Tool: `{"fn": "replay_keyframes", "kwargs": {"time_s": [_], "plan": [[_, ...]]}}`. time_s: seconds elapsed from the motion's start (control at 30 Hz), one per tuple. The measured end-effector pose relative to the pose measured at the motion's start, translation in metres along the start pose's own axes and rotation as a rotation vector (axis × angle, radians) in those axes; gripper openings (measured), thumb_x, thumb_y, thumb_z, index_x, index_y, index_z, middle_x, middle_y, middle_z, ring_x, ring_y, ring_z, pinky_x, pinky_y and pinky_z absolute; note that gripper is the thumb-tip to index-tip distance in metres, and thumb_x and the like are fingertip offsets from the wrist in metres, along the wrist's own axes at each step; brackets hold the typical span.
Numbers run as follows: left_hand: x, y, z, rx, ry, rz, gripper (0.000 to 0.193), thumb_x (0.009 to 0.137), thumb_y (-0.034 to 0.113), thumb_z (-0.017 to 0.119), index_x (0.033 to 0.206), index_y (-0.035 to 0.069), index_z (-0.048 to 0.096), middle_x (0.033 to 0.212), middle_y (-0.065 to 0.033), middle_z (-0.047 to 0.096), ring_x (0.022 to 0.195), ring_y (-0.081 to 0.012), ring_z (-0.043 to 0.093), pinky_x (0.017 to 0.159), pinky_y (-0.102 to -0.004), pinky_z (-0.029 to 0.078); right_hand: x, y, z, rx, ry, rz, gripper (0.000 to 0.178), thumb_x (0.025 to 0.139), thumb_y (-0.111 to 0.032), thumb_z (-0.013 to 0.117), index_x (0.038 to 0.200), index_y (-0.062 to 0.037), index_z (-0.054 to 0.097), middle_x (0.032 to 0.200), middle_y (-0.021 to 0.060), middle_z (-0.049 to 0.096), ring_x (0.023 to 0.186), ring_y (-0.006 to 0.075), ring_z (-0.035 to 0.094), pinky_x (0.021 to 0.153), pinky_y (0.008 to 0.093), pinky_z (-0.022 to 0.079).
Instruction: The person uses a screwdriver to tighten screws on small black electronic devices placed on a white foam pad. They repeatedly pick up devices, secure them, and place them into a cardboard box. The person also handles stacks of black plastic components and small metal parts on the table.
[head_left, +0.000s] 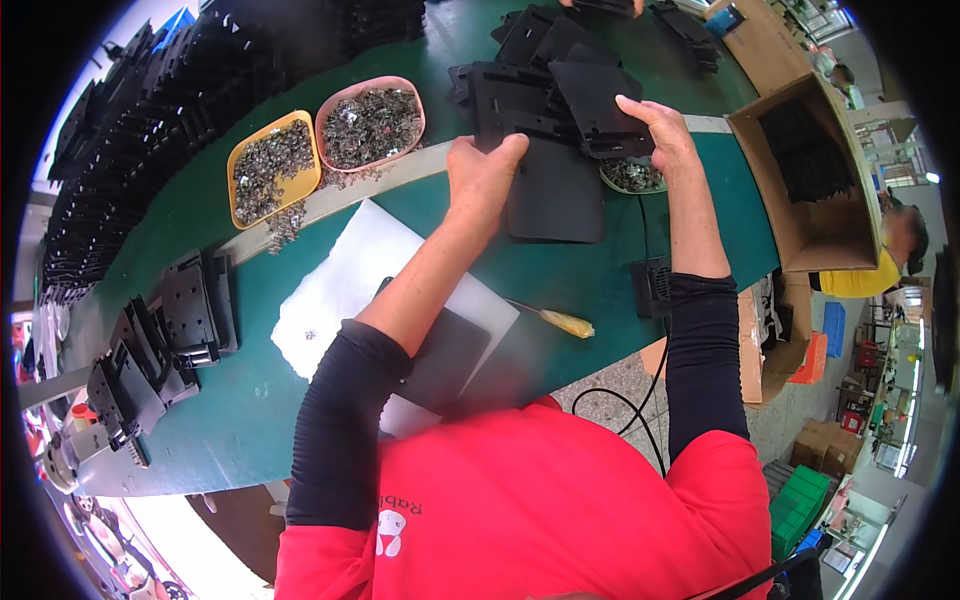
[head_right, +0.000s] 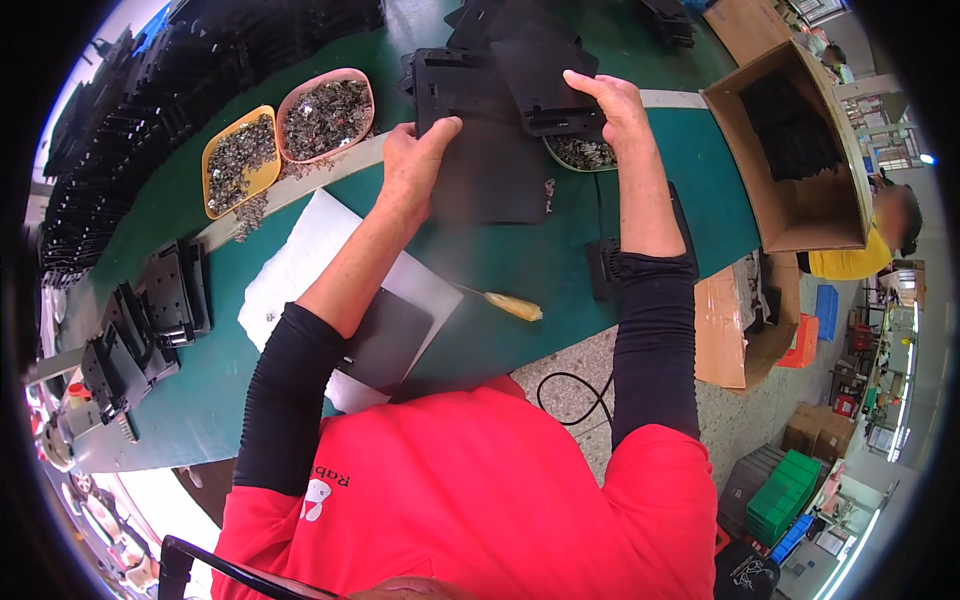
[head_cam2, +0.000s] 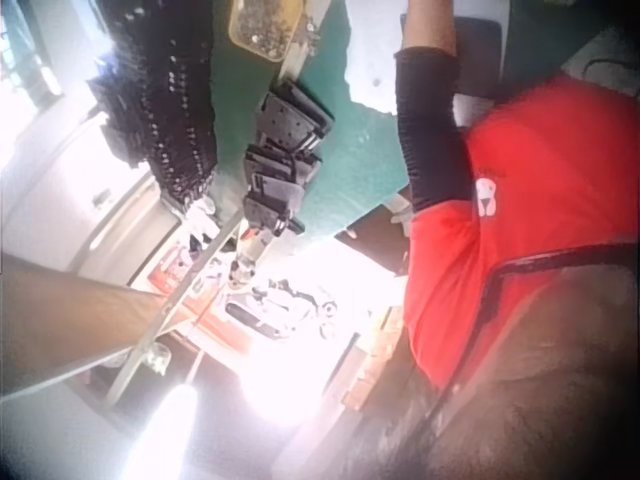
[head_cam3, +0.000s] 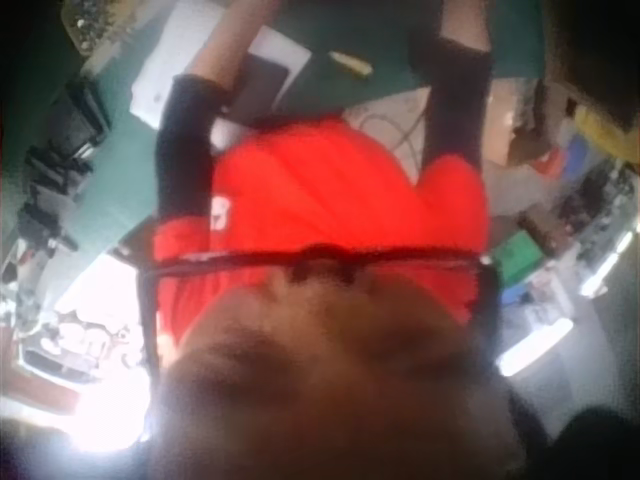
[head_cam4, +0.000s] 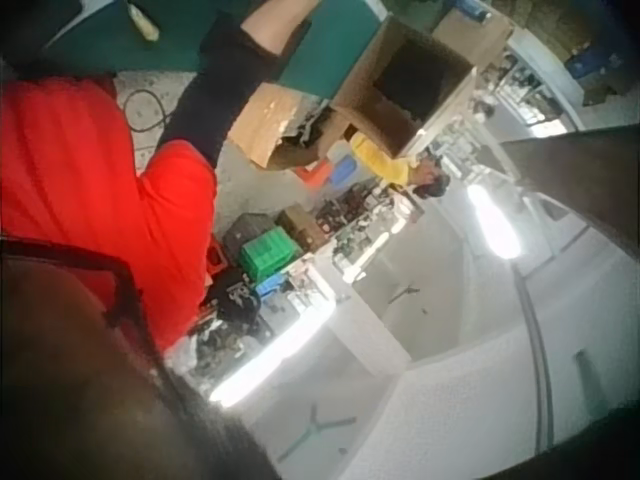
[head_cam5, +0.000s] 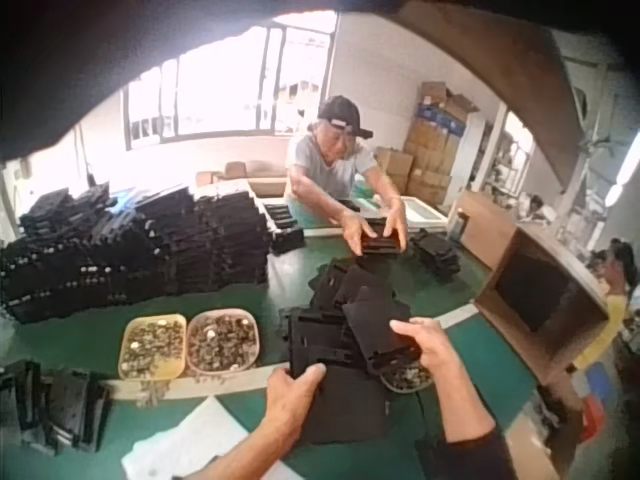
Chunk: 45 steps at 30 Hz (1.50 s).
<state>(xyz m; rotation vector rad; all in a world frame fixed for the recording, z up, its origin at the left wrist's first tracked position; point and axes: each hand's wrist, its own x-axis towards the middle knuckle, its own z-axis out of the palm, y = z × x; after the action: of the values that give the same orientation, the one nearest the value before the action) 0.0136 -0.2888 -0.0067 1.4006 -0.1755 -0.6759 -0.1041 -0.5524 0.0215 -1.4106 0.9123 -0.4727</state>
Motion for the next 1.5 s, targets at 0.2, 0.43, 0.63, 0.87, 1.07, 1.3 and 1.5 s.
{"fn": "replay_keyframes", "kwargs": {"time_s": [0.2, 0.43, 0.63, 0.87, 1.07, 1.3, 1.5], "plan": [[0.011, 0.006, -0.005, -0.072, -0.024, -0.093, 0.058, 0.072, 0.024, 0.073, 0.112, -0.012, 0.052, 0.099, -0.0178, 0.063, 0.087, -0.0228, 0.062, 0.075, -0.0340, 0.051, -0.005, -0.023, -0.009, 0.243, 0.067, 0.038, 0.035, 0.080, -0.019, 0.081, 0.107, -0.0053, 0.064, 0.094, 0.0077, 0.069, 0.084, 0.0201, 0.067, 0.075, 0.0385, 0.058], [0.005, 0.025, -0.003, -0.049, 0.070, -0.097, 0.050, 0.071, 0.023, 0.075, 0.104, -0.010, 0.057, 0.090, -0.0139, 0.064, 0.075, -0.0188, 0.062, 0.062, -0.0312, 0.050, 0.014, -0.007, -0.042, 0.089, 0.072, 0.081, 0.035, 0.077, -0.021, 0.082, 0.099, 0.0024, 0.067, 0.095, 0.0115, 0.071, 0.085, 0.0212, 0.068, 0.080, 0.0346, 0.056], [0.013, 0.023, -0.005, 0.011, 0.076, -0.059, 0.048, 0.071, 0.024, 0.076, 0.100, -0.010, 0.058, 0.088, -0.0137, 0.064, 0.067, -0.0178, 0.060, 0.054, -0.0312, 0.047, 0.015, -0.012, -0.035, -0.263, 0.057, 0.035, 0.046, 0.074, -0.031, 0.083, 0.095, 0.0069, 0.069, 0.096, 0.0140, 0.070, 0.082, 0.0202, 0.067, 0.075, 0.0323, 0.052], [0.019, 0.023, -0.001, 0.042, 0.139, -0.103, 0.046, 0.072, 0.027, 0.076, 0.096, -0.009, 0.060, 0.082, -0.0122, 0.064, 0.066, -0.0185, 0.060, 0.051, -0.0333, 0.047, -0.007, -0.031, -0.008, -0.471, 0.051, -0.013, 0.059, 0.065, -0.040, 0.087, 0.092, 0.0090, 0.069, 0.092, 0.0149, 0.071, 0.081, 0.0212, 0.067, 0.075, 0.0312, 0.052], [0.025, 0.032, -0.009, 0.171, -0.007, -0.131, 0.058, 0.072, 0.030, 0.076, 0.103, -0.015, 0.060, 0.095, -0.0208, 0.065, 0.081, -0.0236, 0.066, 0.066, -0.0365, 0.054, -0.002, -0.037, -0.009, -0.443, 0.009, 0.032, 0.064, 0.065, -0.041, 0.087, 0.099, 0.0097, 0.069, 0.098, 0.0165, 0.071, 0.086, 0.0227, 0.068, 0.080, 0.0308, 0.053], [0.042, 0.021, -0.009, 0.234, 0.065, -0.105, 0.069, 0.071, 0.034, 0.076, 0.109, -0.020, 0.056, 0.106, -0.0253, 0.063, 0.098, -0.0312, 0.063, 0.087, -0.0412, 0.050, 0.000, -0.039, -0.002, -0.319, -0.110, 0.047, 0.064, 0.071, -0.043, 0.083, 0.105, 0.0089, 0.069, 0.105, 0.0160, 0.070, 0.092, 0.0227, 0.068, 0.084, 0.0313, 0.052], [0.049, 0.020, -0.010, 0.151, 0.053, -0.118, 0.076, 0.071, 0.033, 0.079, 0.119, -0.020, 0.051, 0.110, -0.0258, 0.062, 0.098, -0.0303, 0.063, 0.085, -0.0387, 0.051, -0.001, -0.046, 0.008, -0.305, -0.172, 0.035, 0.055, 0.076, -0.039, 0.081, 0.105, 0.0060, 0.070, 0.103, 0.0133, 0.071, 0.092, 0.0206, 0.068, 0.083, 0.0301, 0.052]]}}
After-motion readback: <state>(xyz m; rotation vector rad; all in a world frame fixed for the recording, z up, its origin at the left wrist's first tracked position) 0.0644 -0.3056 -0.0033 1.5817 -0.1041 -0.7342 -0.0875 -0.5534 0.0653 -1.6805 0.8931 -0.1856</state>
